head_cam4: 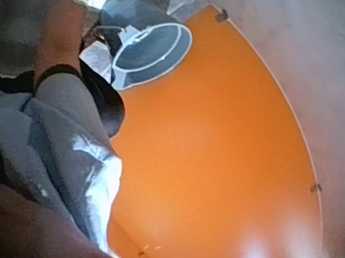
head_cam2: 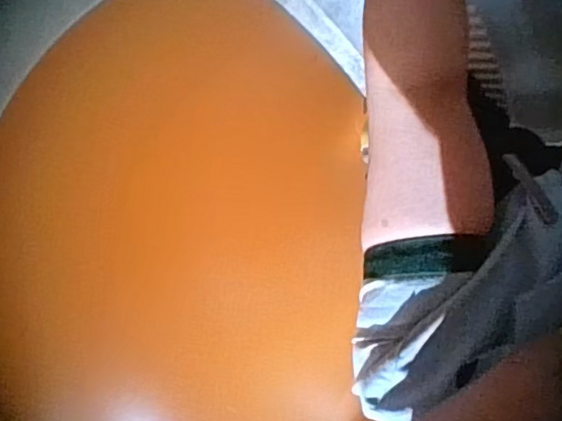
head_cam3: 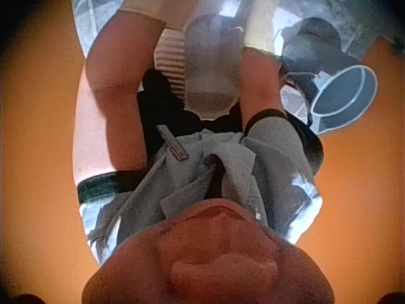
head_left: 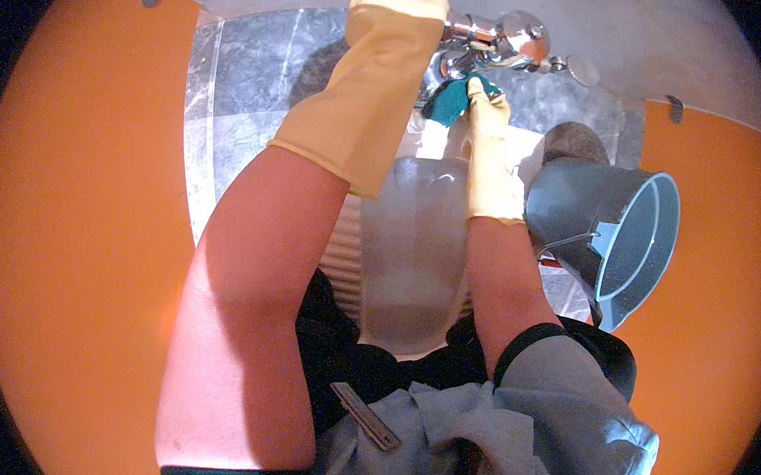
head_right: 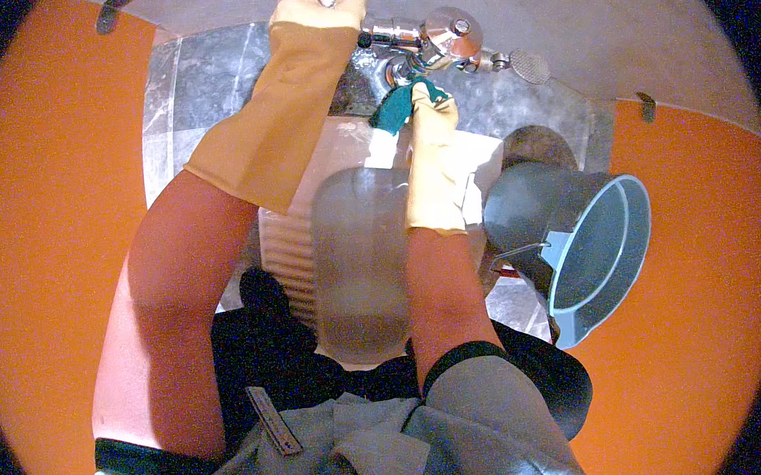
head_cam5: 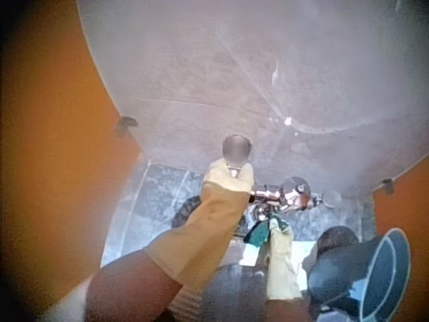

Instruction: The person cleans a toilet fixture by scrubbing the metal surfaces with a sponge and rinsing with a cloth from a bucket.

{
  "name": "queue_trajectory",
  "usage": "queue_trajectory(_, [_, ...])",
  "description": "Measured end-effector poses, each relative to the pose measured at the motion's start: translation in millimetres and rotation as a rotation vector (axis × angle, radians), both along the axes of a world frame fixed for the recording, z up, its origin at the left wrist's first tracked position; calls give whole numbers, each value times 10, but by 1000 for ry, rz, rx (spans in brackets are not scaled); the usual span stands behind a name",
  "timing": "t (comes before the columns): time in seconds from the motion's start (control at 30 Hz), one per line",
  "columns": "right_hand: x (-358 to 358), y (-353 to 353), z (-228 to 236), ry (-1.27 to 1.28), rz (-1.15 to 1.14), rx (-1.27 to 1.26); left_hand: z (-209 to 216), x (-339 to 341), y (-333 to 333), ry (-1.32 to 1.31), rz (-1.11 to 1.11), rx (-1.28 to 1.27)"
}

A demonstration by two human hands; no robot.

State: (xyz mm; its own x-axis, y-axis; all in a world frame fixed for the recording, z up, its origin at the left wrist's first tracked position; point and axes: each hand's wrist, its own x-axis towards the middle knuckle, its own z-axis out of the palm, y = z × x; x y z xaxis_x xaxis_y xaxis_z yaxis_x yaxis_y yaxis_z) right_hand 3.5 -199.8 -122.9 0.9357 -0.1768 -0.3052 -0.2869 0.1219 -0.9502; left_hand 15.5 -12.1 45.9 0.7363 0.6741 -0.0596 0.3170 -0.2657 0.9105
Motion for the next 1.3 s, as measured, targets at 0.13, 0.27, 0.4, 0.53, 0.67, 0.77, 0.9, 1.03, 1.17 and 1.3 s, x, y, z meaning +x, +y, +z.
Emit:
queue_trajectory(0.13, [68, -9, 199, 182, -16, -178, -16, -3, 3, 12, 9, -11])
queue_trajectory(0.27, [118, -3, 343, 249, 8, -177, -22, -12, -9, -107, 11, -62])
queue_trajectory(0.4, [189, 43, 353, 190, 62, -291, -32, -5, -29, -78, 19, -22])
queue_trajectory(0.53, [224, 57, 304, 161, 30, -303, -33, 6, -23, -45, 25, -6])
queue_trajectory(0.67, [193, 19, 289, 169, 130, -240, -35, 0, -13, -86, 21, 21])
queue_trajectory(0.77, [198, 26, 273, 95, 42, -268, -49, -3, -9, -49, 33, 64])
queue_trajectory(0.9, [268, 15, 232, 180, 114, -352, -85, 28, 9, 3, -7, 65])
queue_trajectory(1.03, [321, -36, 214, 117, 116, -272, -99, 57, 10, -28, 0, 137])
queue_trajectory(1.17, [330, -76, 209, 173, 239, -502, -97, 59, -13, -7, 42, 107])
queue_trajectory(1.3, [326, -55, 199, 148, 145, -296, -62, 21, -26, 25, 68, 84])
